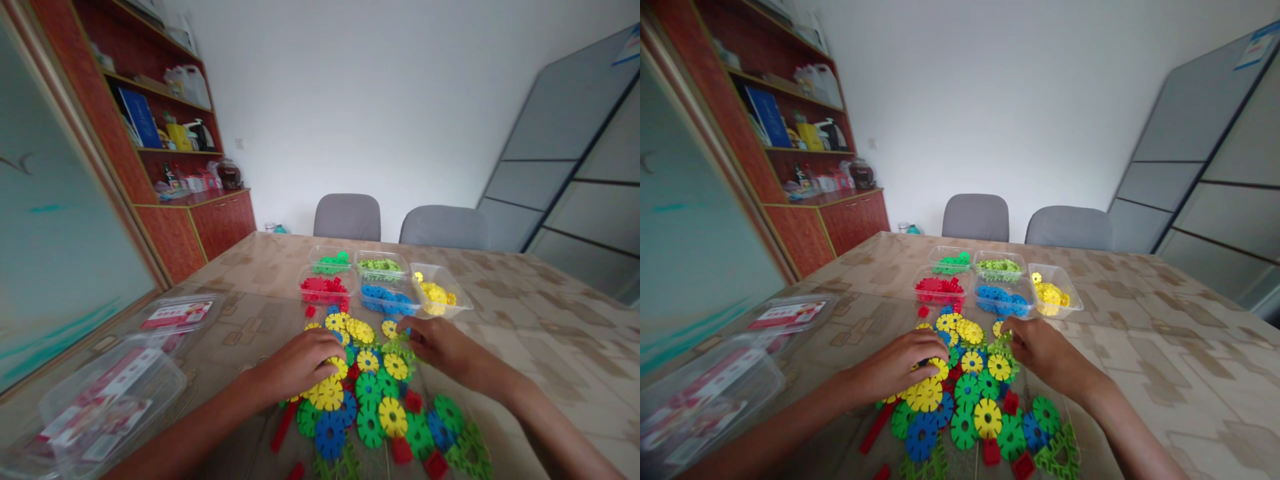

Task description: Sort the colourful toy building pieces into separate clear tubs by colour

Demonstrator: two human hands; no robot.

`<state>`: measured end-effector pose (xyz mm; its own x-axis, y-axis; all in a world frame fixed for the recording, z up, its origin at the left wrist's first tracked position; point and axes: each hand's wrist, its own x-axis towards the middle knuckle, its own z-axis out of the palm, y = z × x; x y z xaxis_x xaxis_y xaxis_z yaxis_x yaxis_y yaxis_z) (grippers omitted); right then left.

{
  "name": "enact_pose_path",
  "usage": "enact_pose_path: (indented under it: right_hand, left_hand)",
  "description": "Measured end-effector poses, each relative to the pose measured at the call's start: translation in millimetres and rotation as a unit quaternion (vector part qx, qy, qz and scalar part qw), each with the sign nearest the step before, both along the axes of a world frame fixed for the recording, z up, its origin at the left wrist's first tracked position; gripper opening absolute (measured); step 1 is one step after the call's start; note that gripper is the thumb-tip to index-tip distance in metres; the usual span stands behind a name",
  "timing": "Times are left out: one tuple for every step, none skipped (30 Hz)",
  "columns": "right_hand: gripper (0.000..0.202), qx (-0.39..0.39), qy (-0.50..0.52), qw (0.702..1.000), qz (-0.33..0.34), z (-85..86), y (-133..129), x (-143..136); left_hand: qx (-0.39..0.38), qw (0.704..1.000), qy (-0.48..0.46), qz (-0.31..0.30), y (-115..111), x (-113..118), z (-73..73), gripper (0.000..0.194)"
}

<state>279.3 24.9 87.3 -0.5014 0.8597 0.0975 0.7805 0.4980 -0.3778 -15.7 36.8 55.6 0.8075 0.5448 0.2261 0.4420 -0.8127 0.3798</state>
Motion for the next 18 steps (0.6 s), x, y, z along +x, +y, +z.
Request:
enact_pose_path:
  right_hand:
    - [0.014,0.002,-0.003,1.0,-0.006,-1.9,1.6,2.5]
    - [0.014,0.004,-0.006,1.0,-0.012,-4.2,3.0,3.8]
    - [0.015,0.005,-0.009,1.0,-0.018,-6.5,3.7,3.7]
    - [0.016,0.0,-0.01,1.0,-0.022,-8.4,3.7,2.2]
    - [0.018,-0.011,-0.008,1.0,-0.021,-9.7,2.7,-0.5]
    - [0.019,-0.031,0.0,0.999,-0.015,-10.2,0.8,-3.9]
    - [0.021,-0.056,0.012,0.998,-0.001,-9.9,-1.7,-7.7]
    - [0.022,-0.083,0.027,0.996,0.017,-9.1,-4.2,-11.1]
    - [0.023,-0.106,0.042,0.993,0.033,-7.8,-6.4,-13.8]
    - [0.023,-0.122,0.054,0.99,0.047,-6.5,-7.8,-15.2]
    - [0.022,-0.126,0.061,0.989,0.052,-5.2,-8.0,-15.3]
    - [0.02,-0.116,0.061,0.99,0.048,-4.3,-7.2,-14.0]
    - [0.017,-0.094,0.055,0.993,0.036,-3.7,-5.3,-11.8]
    - [0.013,-0.065,0.043,0.997,0.018,-3.7,-2.8,-9.0]
    - [0.011,-0.035,0.028,0.999,-0.002,-4.1,0.0,-6.2]
    - [0.011,-0.01,0.014,1.0,-0.021,-4.9,2.6,-4.0]
    - [0.012,0.008,0.0,0.999,-0.037,-6.0,4.8,-2.6]
    - [0.012,0.016,-0.013,0.999,-0.046,-7.4,6.3,-2.3]
  left_hand:
    - [0.001,1.0,0.003,0.002,-0.2,0.0,0.2,0.011]
    - [0.003,1.0,0.005,0.003,-0.4,0.0,0.3,0.011]
    - [0.004,1.0,0.005,0.004,-0.6,0.0,0.2,0.012]
    - [0.005,1.0,0.004,0.004,-0.8,0.0,0.0,0.012]
    - [0.005,1.0,0.003,0.004,-0.9,-0.1,-0.2,0.012]
    - [0.005,1.0,0.001,0.004,-1.0,-0.1,-0.4,0.012]
    - [0.005,1.0,-0.001,0.005,-1.0,-0.1,-0.5,0.012]
    - [0.004,1.0,-0.002,0.005,-1.1,-0.1,-0.7,0.012]
    - [0.004,1.0,-0.003,0.005,-1.1,-0.1,-0.8,0.012]
    - [0.003,1.0,-0.003,0.005,-1.0,-0.2,-0.9,0.012]
    - [0.002,1.0,-0.003,0.005,-1.0,-0.3,-1.0,0.012]
    - [0.001,1.0,-0.003,0.005,-0.9,-0.4,-1.1,0.012]
    - [0.0,1.0,-0.003,0.005,-0.8,-0.5,-1.2,0.013]
    - [-0.001,1.0,-0.004,0.005,-0.7,-0.5,-1.4,0.013]
    - [0.0,1.0,-0.005,0.005,-0.7,-0.5,-1.5,0.013]
    - [0.0,1.0,-0.006,0.006,-0.7,-0.4,-1.5,0.013]
    - [0.0,1.0,-0.006,0.007,-0.6,-0.3,-1.5,0.014]
    - [-0.001,1.0,-0.007,0.009,-0.6,-0.1,-1.6,0.014]
